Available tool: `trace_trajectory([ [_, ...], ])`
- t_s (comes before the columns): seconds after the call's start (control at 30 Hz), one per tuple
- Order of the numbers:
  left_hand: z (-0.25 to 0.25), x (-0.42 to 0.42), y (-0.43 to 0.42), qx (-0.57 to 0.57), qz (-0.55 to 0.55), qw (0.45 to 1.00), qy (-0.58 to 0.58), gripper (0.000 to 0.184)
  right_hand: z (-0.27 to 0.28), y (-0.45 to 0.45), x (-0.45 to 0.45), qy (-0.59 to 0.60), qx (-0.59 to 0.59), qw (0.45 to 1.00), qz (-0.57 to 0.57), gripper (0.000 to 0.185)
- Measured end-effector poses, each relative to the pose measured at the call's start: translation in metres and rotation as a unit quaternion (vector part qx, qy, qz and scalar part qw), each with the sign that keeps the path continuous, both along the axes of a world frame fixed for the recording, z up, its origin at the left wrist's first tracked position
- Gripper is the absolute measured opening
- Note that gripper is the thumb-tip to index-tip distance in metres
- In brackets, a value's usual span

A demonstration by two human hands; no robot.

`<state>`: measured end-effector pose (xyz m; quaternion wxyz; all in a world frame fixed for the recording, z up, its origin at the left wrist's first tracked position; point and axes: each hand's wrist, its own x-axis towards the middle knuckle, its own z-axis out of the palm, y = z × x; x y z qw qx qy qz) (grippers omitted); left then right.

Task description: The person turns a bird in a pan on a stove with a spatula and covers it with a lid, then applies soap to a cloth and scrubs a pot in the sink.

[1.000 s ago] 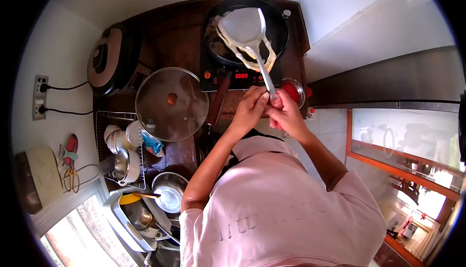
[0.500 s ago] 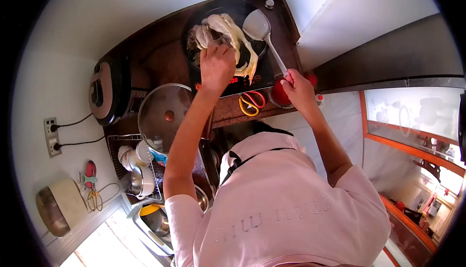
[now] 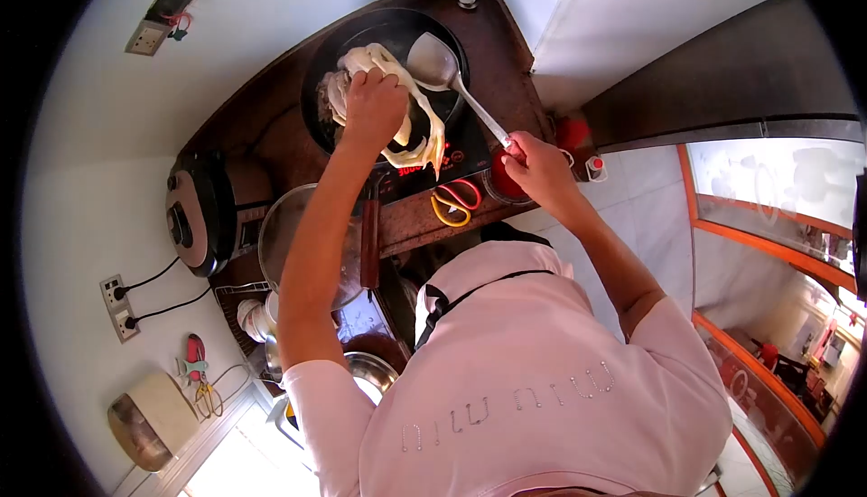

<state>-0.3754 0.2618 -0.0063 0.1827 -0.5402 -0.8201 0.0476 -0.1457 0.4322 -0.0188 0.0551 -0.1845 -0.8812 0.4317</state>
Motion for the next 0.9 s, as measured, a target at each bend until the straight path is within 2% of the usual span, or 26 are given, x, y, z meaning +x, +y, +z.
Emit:
trace_trajectory([
  [0.3, 0.011, -0.011, 0.011, -0.139, -0.063, 0.988, -0.012, 0.004, -0.004, 0.006, -0.004, 0.006, -0.017, 1.0, 0.003, 0.02],
  [0.37, 0.018, -0.007, 0.006, -0.09, -0.015, 0.996, -0.005, 0.007, -0.003, 0.006, -0.008, -0.006, -0.011, 1.0, 0.024, 0.023],
  [0.47, 0.03, 0.004, -0.021, -0.021, 0.054, 0.998, -0.021, 0.01, -0.007, 0.006, -0.021, 0.104, 0.021, 0.992, 0.064, 0.03],
  [0.5, 0.034, 0.011, -0.033, 0.002, 0.075, 0.997, -0.031, 0.01, -0.007, 0.008, -0.027, 0.084, 0.05, 0.992, 0.081, 0.032],
  [0.57, 0.04, 0.031, -0.058, 0.055, 0.11, 0.985, -0.124, 0.009, -0.007, 0.015, -0.045, 0.046, 0.108, 0.986, 0.116, 0.036],
  [0.63, 0.04, 0.054, -0.081, 0.124, 0.149, 0.954, -0.23, 0.007, 0.001, 0.017, -0.06, 0.022, 0.153, 0.98, 0.129, 0.035],
  [0.7, 0.031, 0.079, -0.1, 0.208, 0.188, 0.895, -0.346, 0.006, 0.005, 0.023, -0.079, -0.004, 0.18, 0.971, 0.158, 0.032],
  [0.8, 0.021, 0.116, -0.119, 0.288, 0.235, 0.86, -0.351, 0.005, 0.024, 0.024, -0.096, -0.089, 0.224, 0.951, 0.192, 0.026],
  [0.83, 0.02, 0.129, -0.123, 0.29, 0.252, 0.863, -0.329, 0.007, 0.023, 0.021, -0.098, -0.051, 0.249, 0.95, 0.179, 0.022],
  [0.9, 0.017, 0.149, -0.129, 0.295, 0.283, 0.866, -0.287, 0.012, 0.035, 0.001, -0.097, 0.094, 0.384, 0.912, 0.113, 0.016],
])
